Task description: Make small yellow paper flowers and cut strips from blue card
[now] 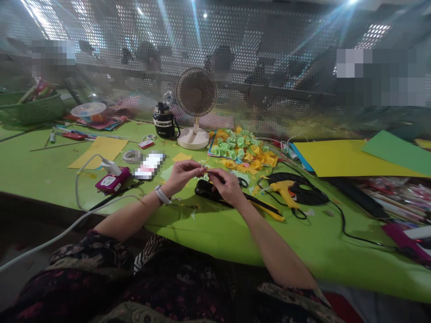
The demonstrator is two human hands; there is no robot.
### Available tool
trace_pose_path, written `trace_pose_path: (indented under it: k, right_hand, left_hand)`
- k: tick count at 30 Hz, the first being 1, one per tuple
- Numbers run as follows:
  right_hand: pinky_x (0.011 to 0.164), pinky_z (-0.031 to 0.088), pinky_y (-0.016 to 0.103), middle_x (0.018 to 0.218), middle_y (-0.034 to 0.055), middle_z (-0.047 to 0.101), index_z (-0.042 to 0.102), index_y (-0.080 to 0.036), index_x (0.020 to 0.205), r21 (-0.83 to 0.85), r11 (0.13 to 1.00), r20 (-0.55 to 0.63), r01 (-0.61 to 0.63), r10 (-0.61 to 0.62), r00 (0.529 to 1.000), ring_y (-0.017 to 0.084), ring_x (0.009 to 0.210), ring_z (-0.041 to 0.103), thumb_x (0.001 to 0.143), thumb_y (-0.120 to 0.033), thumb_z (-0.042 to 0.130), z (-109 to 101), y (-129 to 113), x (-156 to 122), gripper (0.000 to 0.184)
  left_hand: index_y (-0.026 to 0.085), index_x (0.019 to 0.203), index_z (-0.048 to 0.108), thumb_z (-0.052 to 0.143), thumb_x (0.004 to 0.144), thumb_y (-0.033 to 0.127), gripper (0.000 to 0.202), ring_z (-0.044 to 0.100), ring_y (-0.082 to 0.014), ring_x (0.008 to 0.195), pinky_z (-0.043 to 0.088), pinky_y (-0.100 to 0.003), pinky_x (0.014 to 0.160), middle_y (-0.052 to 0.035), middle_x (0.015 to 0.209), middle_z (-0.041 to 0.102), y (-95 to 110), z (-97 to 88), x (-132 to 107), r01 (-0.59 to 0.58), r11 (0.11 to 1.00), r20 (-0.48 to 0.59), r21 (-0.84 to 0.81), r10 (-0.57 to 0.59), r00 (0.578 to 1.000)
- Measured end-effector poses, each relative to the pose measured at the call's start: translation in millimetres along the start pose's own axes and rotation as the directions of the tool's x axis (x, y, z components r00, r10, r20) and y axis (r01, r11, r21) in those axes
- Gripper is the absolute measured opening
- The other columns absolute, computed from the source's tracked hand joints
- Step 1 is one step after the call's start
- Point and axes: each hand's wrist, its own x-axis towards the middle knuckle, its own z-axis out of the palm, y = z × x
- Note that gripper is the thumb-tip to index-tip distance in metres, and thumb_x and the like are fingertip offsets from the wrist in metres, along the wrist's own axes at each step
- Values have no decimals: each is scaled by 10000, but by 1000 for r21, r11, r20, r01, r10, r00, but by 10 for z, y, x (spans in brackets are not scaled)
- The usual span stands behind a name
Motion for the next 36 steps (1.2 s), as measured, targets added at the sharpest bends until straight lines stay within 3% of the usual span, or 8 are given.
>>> trace_pose_path:
  k: [7, 13, 20, 27, 30, 34, 36]
  right_hand:
    - [578, 550, 315, 884, 58, 719, 751, -218, 1016, -105, 991, 20, 78, -76, 997, 125, 523, 597, 951, -578, 539, -33, -3, 9, 423]
    - [548, 530, 313, 839, 64, 724, 759, -211, 990, -133, 990, 13, 53, -52, 999, 134, 508, 584, 938, -627, 532, -61, 31, 25, 477]
    - [482, 496, 296, 766, 45, 714, 757, -206, 998, -123, 992, 62, 15, -8, 998, 126, 455, 559, 937, -615, 527, -86, 52, 37, 474]
    - [775, 540, 361, 899, 96, 749, 741, -202, 944, -368, 913, -55, 179, -213, 976, 219, 809, 677, 964, -471, 528, -72, 55, 43, 343]
    - [666, 514, 317, 809, 62, 712, 705, -195, 937, -368, 924, -169, 105, -177, 970, 185, 695, 628, 918, -454, 591, -87, 60, 41, 283]
    - [506, 425, 267, 588, -26, 560, 685, -193, 894, -301, 953, -239, 18, -93, 967, 131, 506, 490, 861, -467, 665, -103, 40, 25, 277]
    - [548, 459, 273, 632, -4, 618, 703, -193, 888, -323, 944, -213, 64, -138, 967, 138, 539, 537, 877, -449, 650, -88, 23, 13, 262]
  left_hand:
    - [152, 733, 749, 918, 605, 436, 355, 680, -118, 599, 577, -256, 621, -28, 671, 733, 31, 0, -8, -6, 1000, -11, 27, 6, 1000]
    - [149, 715, 731, 928, 565, 460, 398, 666, -108, 562, 555, -238, 586, -9, 625, 717, 45, 9, 23, 1, 1000, -92, 19, 0, 996]
    - [153, 725, 737, 922, 580, 463, 389, 653, -102, 556, 546, -247, 588, -10, 628, 714, 18, -2, 32, -3, 1000, -106, 15, 5, 994]
    - [152, 765, 737, 910, 596, 495, 419, 658, -103, 587, 540, -245, 602, -13, 673, 717, 7, -65, 83, -7, 1000, -166, -4, 6, 986]
    - [156, 800, 744, 893, 622, 511, 424, 660, -103, 604, 546, -245, 609, -21, 707, 726, 3, -117, 123, -44, 998, -193, 55, 54, 980]
    - [143, 812, 747, 849, 700, 495, 383, 667, -124, 638, 551, -257, 609, -53, 740, 738, -48, -164, 122, -92, 957, -33, 275, 106, 994]
    - [145, 807, 752, 811, 763, 469, 333, 657, -129, 650, 531, -250, 594, -63, 741, 736, -72, -175, 101, -195, 889, 76, 415, 180, 981]
